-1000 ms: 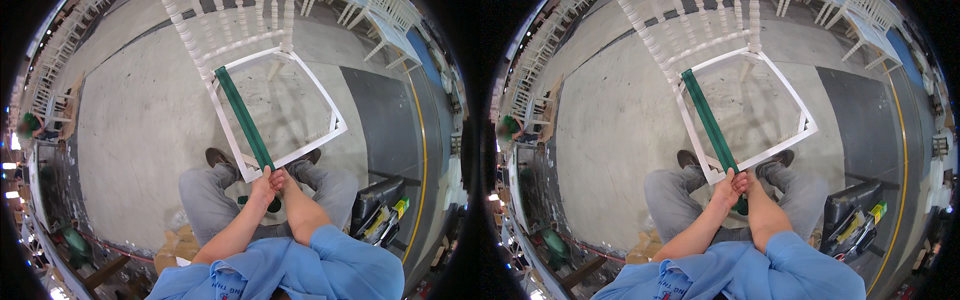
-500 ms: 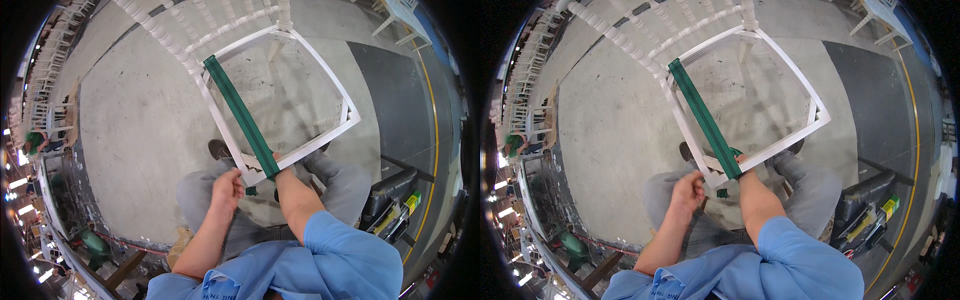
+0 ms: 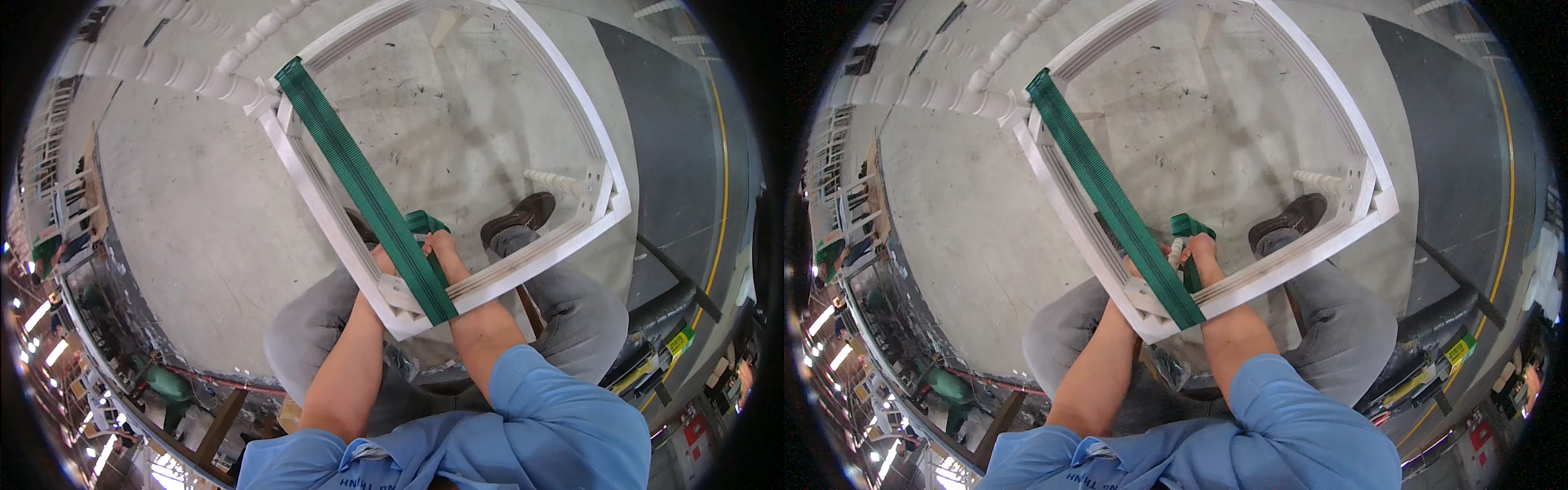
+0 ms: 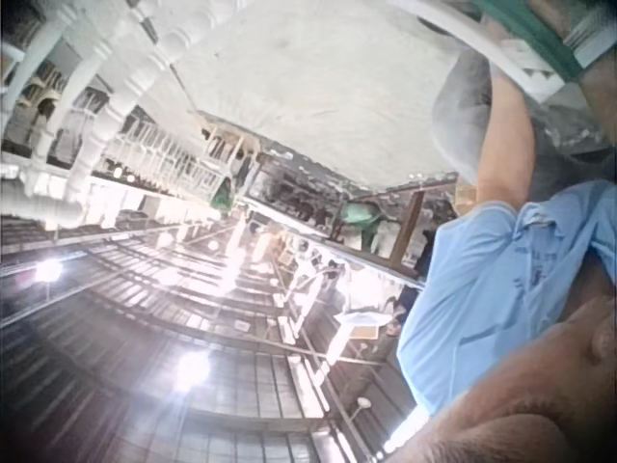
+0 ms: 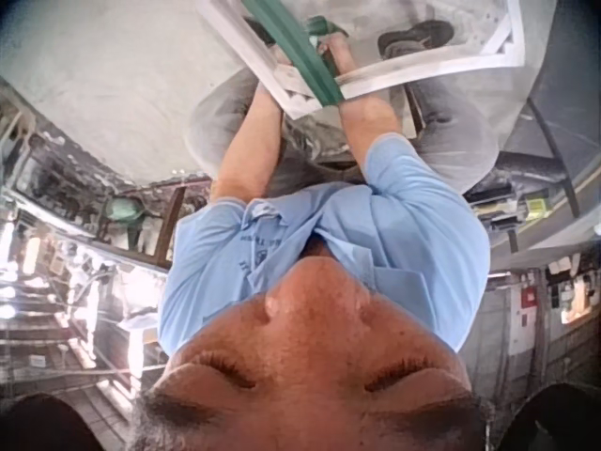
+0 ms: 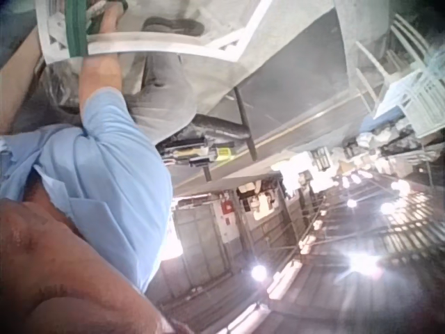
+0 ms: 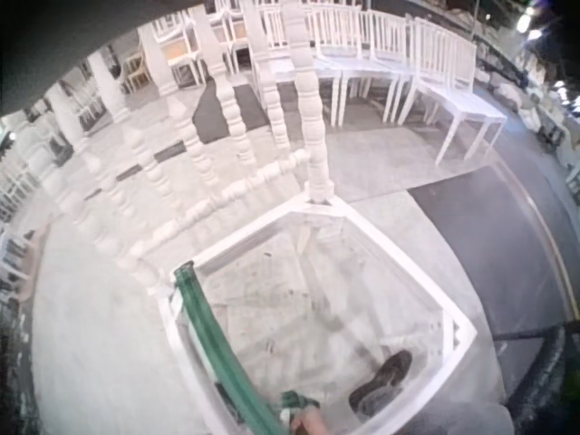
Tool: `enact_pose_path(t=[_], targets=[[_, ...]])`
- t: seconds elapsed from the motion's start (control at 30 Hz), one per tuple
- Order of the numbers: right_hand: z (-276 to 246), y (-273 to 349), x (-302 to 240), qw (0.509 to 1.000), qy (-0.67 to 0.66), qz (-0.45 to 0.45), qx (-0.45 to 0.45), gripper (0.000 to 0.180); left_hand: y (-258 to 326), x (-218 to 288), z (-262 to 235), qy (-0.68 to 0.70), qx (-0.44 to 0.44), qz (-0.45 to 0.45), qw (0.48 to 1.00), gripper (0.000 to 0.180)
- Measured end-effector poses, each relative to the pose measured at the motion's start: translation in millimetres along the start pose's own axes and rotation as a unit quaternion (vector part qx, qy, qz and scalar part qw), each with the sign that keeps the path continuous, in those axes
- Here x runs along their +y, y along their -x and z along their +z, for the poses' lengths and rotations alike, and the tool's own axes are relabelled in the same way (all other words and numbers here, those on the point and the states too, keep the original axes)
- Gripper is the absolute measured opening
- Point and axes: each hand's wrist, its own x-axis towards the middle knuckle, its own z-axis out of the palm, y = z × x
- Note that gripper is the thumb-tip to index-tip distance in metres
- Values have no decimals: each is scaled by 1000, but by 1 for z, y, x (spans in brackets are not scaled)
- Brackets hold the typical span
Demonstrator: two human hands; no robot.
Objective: The person attaches green webbing slings to the seat frame of a white wooden chair. They position each sling, secure it with a nail gun, and trim the excess with scissors. The process is repeated for multiple slings across the seat.
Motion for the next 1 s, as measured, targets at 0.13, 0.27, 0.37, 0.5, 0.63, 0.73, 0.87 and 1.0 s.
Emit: enact_pose_path(t=[0.13,0.27,0.37,0.5,0.63,0.73,0.87,1.0], targets=[[-16,-9,-5,987,49,-145,40,41,-8,7,16,71,-24,-70,995,31],[-8,33,-43,794,-589,-26,-149,37,8,3,19,16,-21,-61,998,36],[-33,59,-74,850,-486,-124,-160,41,18,9,23,102,6,-80,991,38],[-50,64,-83,843,-484,-191,-137,37,24,49,39,195,21,-115,974,36],[-60,95,-85,742,-626,-104,-215,43,28,52,39,246,22,-137,959,31],[-66,133,-57,680,-704,1,-206,52,31,52,33,267,14,-162,950,27],[-102,204,6,818,-537,-67,-195,44,15,43,22,284,-23,-187,940,22],[-163,349,40,941,166,-295,-18,40,-7,20,13,359,-61,-121,924,20]])
